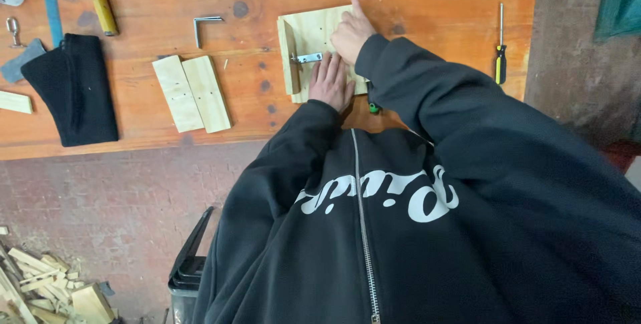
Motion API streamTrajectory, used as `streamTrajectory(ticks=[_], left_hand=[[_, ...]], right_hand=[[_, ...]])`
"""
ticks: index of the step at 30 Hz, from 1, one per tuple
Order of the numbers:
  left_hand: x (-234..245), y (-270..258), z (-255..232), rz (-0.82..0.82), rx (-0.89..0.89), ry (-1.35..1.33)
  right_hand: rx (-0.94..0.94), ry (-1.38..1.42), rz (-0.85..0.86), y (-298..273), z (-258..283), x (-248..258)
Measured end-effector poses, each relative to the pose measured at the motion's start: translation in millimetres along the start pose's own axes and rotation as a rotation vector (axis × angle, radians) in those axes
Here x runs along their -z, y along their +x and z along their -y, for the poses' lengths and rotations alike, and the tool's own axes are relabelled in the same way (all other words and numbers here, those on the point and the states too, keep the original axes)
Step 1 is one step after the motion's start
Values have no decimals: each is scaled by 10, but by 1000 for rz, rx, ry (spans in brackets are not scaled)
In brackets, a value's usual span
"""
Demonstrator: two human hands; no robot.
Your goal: The person assembles small wooden pieces by attaching metal brackets with screws. They position brackets on the wood, insert screws, and tighten them using a screwdriver. The process is repeated for multiple pieces on a cluttered workbench.
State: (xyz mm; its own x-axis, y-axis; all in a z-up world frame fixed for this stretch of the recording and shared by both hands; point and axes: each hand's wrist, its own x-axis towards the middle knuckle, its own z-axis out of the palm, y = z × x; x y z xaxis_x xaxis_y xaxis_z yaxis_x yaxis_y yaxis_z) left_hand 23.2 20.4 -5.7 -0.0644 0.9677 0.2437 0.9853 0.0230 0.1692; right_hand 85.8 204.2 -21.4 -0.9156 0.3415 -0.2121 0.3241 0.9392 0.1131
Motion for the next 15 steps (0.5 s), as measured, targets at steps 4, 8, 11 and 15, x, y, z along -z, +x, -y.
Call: streamTrajectory(ticks=[4,8,11,15], left_hand=[[165,48,7,-36,-13,-44],[171,31,80,-62,-44,-108],[117,-4,86,-62,-11,-96],[307,62,136,-173,-32,-45]], right_hand=[[-159,-54,24,-12,26,-132],[-235,-262,-131,-129,61,-388],[-223,-15,-13,-82,92,-419],[-254,69,89,-136,239,211]])
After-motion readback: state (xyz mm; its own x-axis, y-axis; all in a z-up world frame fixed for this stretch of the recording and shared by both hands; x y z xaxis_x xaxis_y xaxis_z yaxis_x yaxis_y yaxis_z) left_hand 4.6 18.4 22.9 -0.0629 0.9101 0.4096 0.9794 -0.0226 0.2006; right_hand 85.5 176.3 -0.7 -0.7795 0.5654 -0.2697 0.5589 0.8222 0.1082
